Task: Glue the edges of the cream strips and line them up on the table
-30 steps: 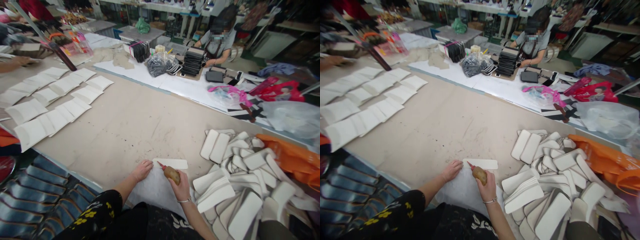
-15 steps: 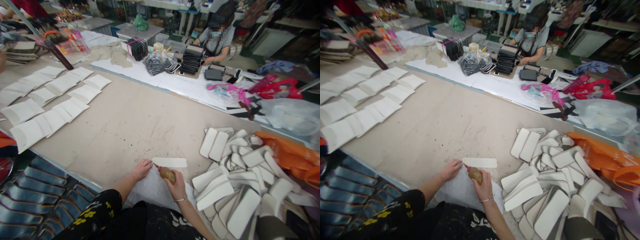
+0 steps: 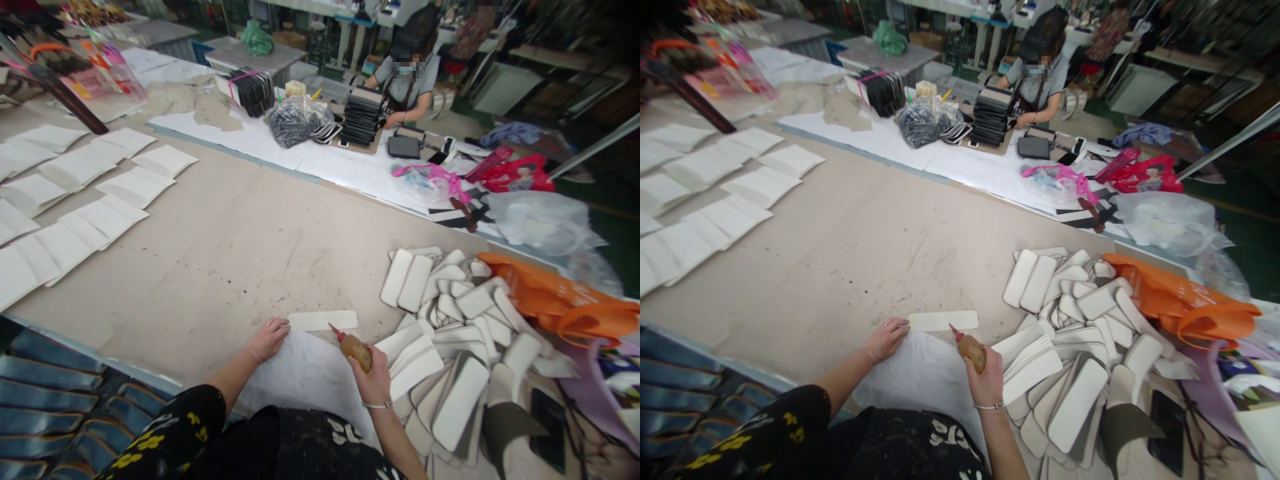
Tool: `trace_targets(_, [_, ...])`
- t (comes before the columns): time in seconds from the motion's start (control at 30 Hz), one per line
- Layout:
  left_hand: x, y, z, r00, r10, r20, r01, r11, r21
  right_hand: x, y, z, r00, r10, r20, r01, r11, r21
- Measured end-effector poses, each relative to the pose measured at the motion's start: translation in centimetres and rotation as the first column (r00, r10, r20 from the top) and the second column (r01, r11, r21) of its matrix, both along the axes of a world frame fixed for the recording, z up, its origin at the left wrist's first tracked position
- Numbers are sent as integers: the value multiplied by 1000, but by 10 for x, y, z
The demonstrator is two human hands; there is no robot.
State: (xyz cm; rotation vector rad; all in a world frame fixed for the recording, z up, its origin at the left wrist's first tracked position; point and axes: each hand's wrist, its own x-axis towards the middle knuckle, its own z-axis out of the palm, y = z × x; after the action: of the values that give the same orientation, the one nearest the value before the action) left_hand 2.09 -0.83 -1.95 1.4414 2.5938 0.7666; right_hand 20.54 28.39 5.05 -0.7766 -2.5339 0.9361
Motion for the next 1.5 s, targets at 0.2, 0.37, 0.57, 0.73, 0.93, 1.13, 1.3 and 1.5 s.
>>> trace_targets(0.2, [0,1,0,1000,10,2,-10,1000,13,15,25,2,991,-114,66,112,993,36])
trace_targets(0.37, [0,1,0,1000,17,16,-17,1000,0,19,25,10,979,-197,45,193,977,94])
trace_targets(0.57, [0,0,1,999,19,29,-18,999,-32,3,-4,12,1000,9,-11,-9,1000,19])
trace_targets(0.73, [1,1,4,1000,17,26,-16,999,-47,-17,-34,10,977,212,-35,-213,977,-8])
trace_targets(0.93, [1,1,3,999,27,37,-26,998,-50,-5,-9,12,993,110,35,-112,993,32])
trace_targets(1.13, [1,0,4,998,24,52,-21,998,-54,15,25,23,993,-46,107,34,993,110])
trace_targets(1.3, [1,0,5,997,36,74,-32,997,-64,3,4,20,999,11,45,-13,999,44])
trace_targets(1.5, [1,0,6,998,25,65,-21,998,-67,-36,-37,11,976,214,-44,-214,977,0])
